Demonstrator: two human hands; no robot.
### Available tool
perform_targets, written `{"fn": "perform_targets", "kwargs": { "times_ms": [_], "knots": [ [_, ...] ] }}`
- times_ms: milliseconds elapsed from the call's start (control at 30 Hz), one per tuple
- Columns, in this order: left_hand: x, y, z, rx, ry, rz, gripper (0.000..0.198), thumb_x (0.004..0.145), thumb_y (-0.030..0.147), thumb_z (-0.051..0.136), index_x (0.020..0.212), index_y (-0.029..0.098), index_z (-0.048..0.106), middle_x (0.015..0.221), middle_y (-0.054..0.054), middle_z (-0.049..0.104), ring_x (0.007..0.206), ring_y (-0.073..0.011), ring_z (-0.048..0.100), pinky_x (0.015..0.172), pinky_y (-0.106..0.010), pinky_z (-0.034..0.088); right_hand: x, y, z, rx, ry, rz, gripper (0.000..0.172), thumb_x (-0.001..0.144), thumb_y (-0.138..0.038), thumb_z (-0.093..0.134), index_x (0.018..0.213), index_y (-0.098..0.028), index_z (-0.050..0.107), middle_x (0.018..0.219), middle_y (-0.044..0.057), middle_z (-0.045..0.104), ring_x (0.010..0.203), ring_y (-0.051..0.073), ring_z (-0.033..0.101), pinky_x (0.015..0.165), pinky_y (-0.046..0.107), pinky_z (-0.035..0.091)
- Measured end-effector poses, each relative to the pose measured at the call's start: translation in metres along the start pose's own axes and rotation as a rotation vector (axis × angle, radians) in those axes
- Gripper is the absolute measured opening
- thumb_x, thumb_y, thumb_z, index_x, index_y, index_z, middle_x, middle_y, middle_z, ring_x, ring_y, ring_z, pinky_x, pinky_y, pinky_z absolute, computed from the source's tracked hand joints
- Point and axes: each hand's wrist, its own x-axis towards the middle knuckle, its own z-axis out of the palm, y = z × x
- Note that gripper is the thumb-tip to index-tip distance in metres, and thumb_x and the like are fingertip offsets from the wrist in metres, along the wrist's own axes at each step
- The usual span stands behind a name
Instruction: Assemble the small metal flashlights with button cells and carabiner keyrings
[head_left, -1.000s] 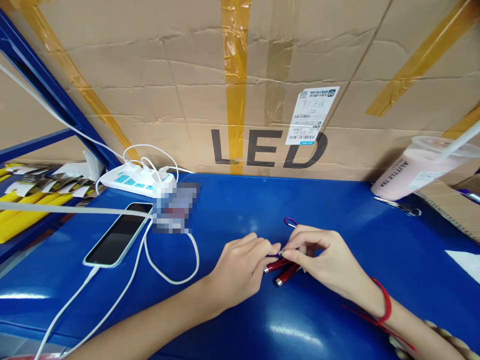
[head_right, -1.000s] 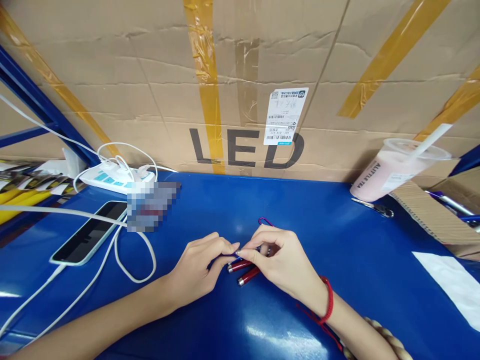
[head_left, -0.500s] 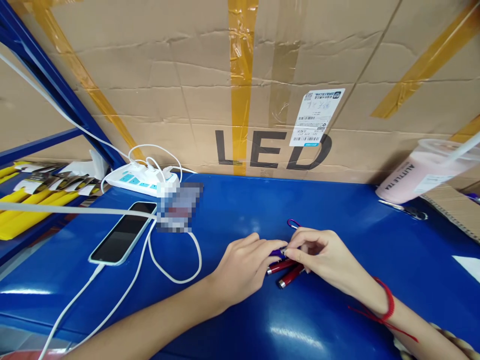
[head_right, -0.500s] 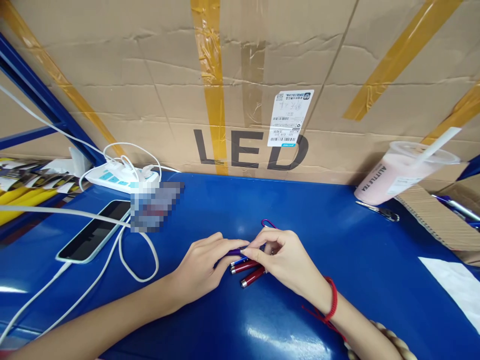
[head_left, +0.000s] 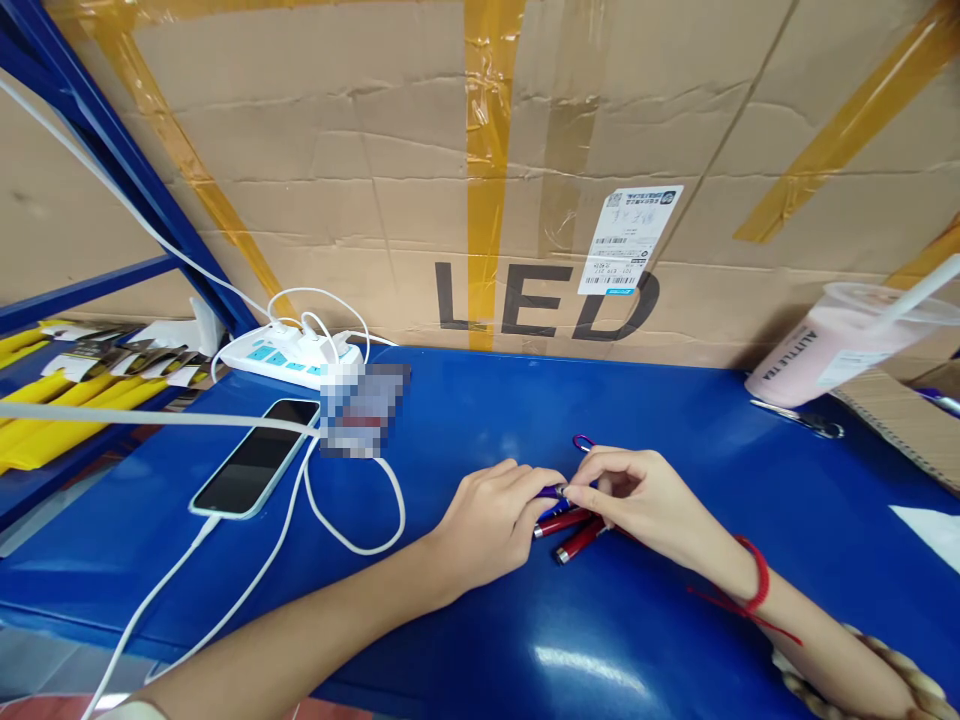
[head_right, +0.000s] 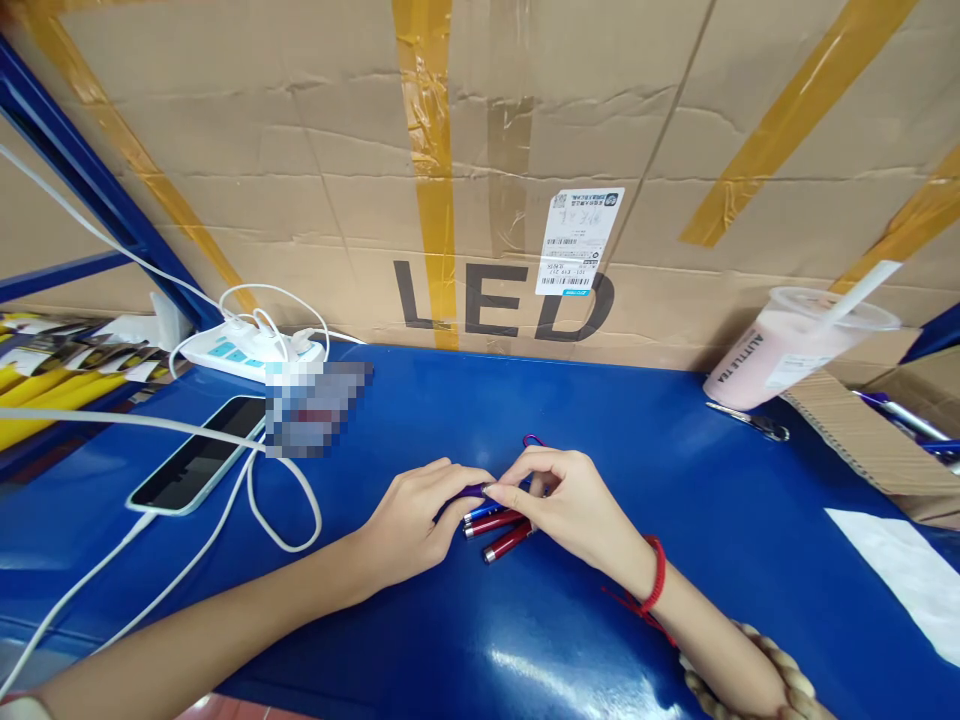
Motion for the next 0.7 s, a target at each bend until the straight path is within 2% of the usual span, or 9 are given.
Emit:
{"fn": "perform_targets", "kwargs": {
  "times_ms": [200, 300, 433, 533, 633, 700],
  "knots": [
    [0.000, 0.004, 0.000, -0.011, 0.010, -0.041, 0.020, 0.090, 0.015, 0.042, 0.100, 0.018, 0.059, 0.086, -0.002, 0.070, 0.073, -0.0163, 0.061, 0.068, -0.028, 0.049, -0.002, -0.005, -0.001, -0.016, 0.039, -0.071, 0.028, 0.073, -0.042, 0.067, 0.062, -0.016, 0.066, 0.061, 0.001, 0.060, 0.042, 0.007, 0.047, 0.041, 0.020, 0.040],
    [0.001, 0.005, 0.000, 0.009, 0.004, -0.063, 0.020, 0.090, 0.016, 0.041, 0.099, 0.019, 0.059, 0.084, -0.002, 0.069, 0.072, -0.0163, 0.061, 0.068, -0.028, 0.048, -0.002, -0.006, 0.001, -0.049, 0.108, -0.137, 0.027, 0.073, -0.041, 0.068, 0.064, -0.016, 0.066, 0.063, 0.001, 0.061, 0.043, 0.007, 0.048, 0.041, 0.020, 0.041],
    [0.002, 0.006, -0.003, 0.037, -0.007, -0.102, 0.022, 0.091, 0.017, 0.039, 0.100, 0.019, 0.059, 0.084, -0.002, 0.069, 0.073, -0.0164, 0.062, 0.067, -0.028, 0.048, -0.005, -0.006, 0.000, -0.120, 0.214, -0.324, 0.021, 0.074, -0.038, 0.069, 0.075, -0.017, 0.069, 0.072, 0.003, 0.064, 0.045, 0.007, 0.051, 0.043, 0.021, 0.045],
    [0.002, 0.006, -0.004, 0.017, -0.019, -0.117, 0.025, 0.091, 0.016, 0.035, 0.100, 0.019, 0.058, 0.085, -0.002, 0.069, 0.075, -0.0160, 0.063, 0.069, -0.027, 0.049, -0.008, -0.003, -0.002, -0.294, 0.241, -0.491, 0.015, 0.080, -0.032, 0.064, 0.084, -0.021, 0.072, 0.081, 0.004, 0.066, 0.056, 0.009, 0.058, 0.053, 0.021, 0.049],
    [0.002, 0.005, -0.004, -0.033, -0.040, -0.109, 0.023, 0.092, 0.016, 0.035, 0.099, 0.019, 0.057, 0.088, -0.003, 0.069, 0.079, -0.0160, 0.064, 0.071, -0.026, 0.049, -0.010, 0.002, -0.006, -0.452, 0.244, -0.573, 0.016, 0.085, -0.030, 0.059, 0.087, -0.024, 0.073, 0.084, 0.004, 0.068, 0.069, 0.012, 0.064, 0.061, 0.022, 0.051],
    [0.001, 0.003, -0.004, -0.074, -0.071, -0.094, 0.022, 0.092, 0.016, 0.036, 0.099, 0.019, 0.056, 0.091, -0.003, 0.069, 0.081, -0.0155, 0.064, 0.073, -0.025, 0.049, -0.010, 0.004, -0.008, -0.478, 0.228, -0.598, 0.020, 0.088, -0.031, 0.055, 0.086, -0.025, 0.073, 0.084, 0.004, 0.068, 0.068, 0.012, 0.064, 0.061, 0.022, 0.051]
  ]
}}
